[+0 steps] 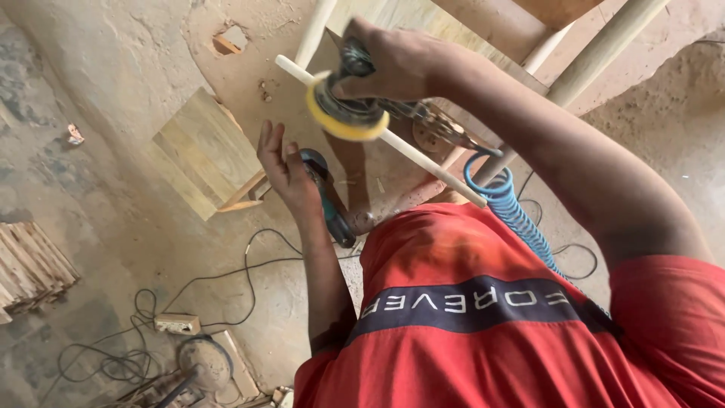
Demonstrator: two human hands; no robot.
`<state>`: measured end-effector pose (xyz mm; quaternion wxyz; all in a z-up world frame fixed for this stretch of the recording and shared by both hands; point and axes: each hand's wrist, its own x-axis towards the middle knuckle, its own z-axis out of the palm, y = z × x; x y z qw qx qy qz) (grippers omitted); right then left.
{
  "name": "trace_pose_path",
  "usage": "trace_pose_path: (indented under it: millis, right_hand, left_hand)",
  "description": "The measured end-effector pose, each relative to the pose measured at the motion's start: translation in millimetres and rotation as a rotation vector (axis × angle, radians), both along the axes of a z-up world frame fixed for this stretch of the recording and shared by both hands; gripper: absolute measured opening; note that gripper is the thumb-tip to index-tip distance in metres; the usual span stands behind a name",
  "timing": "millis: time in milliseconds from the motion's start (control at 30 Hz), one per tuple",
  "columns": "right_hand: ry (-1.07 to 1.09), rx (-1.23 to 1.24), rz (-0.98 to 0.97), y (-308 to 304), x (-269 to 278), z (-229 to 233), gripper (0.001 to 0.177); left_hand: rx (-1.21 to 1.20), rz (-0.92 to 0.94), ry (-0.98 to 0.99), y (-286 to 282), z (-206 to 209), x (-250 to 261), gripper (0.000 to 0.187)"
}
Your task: The person uses a handheld orbital sander to smooth the surfaces of a wooden stool frame. They systematically sand the legs and crossbars, repositioning the stool to access different sections.
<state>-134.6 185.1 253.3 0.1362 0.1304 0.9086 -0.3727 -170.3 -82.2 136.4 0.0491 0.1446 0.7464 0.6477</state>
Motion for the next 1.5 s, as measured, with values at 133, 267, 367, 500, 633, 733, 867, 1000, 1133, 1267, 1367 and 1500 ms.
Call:
trace_pose_path:
  millis: [133, 267, 367, 500, 633, 733, 867, 1000, 1133, 1267, 1367, 1500]
  right_hand:
    - [-0.084, -0.126, -0.022, 8.0, 44.9, -3.4, 0.064]
    - [-0.201, -0.073, -0.102, -1.1, 101.6, 39.0, 0.061]
    - [-0.233, 0.009, -0.131, -18.9, 137.2, 56.8, 0.059]
    - [-0.072, 0.212, -0.039, -38.8, 173.8, 56.7, 0.060]
    - [-0.004, 0.389, -0.009, -50.8, 175.0, 60.7, 0.061]
    - [0.083, 0.391, -0.025, -49.7, 149.1, 58.7, 0.071]
    - [0.238, 0.376, -0.074, -43.6, 115.3, 40.5, 0.063]
    - [0.212, 0.397, -0.024, -47.1, 120.4, 45.4, 0.068]
    - [0.154, 0.380, 0.001, -58.6, 165.2, 52.6, 0.065]
    - [-0.053, 0.403, -0.070, -58.7, 204.6, 68.1, 0.060]
    - [-0.148, 0.399, -0.147, -62.4, 215.4, 75.5, 0.060]
    - [-0.104, 0.418, -0.155, -59.8, 203.3, 71.6, 0.061]
  left_hand:
    - [0.064, 0.042, -0.027, -18.2, -28.2, 3.8, 0.036]
    - [-0.008, 0.015, -0.002, -17.4, -29.1, 5.1, 0.034]
    - [-0.056, -0.024, 0.111, -6.4, -22.3, -2.1, 0.032]
    - [-0.034, -0.077, 0.194, 16.2, 12.2, -4.3, 0.033]
    - [0.065, -0.194, 0.207, 26.1, 26.7, -6.4, 0.035]
    - [0.067, -0.236, 0.240, 25.3, 26.1, -8.7, 0.034]
    - [0.033, -0.243, 0.256, 23.8, 26.1, -11.6, 0.033]
    - [0.053, -0.287, 0.268, 20.0, 35.5, -10.8, 0.033]
    - [-0.008, -0.279, 0.305, 19.2, 35.6, -8.6, 0.032]
    - [-0.065, -0.266, 0.377, 27.3, 4.9, -13.6, 0.034]
    - [-0.096, -0.264, 0.452, 42.0, 2.3, -8.9, 0.030]
    - [-0.148, -0.323, 0.499, 54.9, 32.3, -5.3, 0.031]
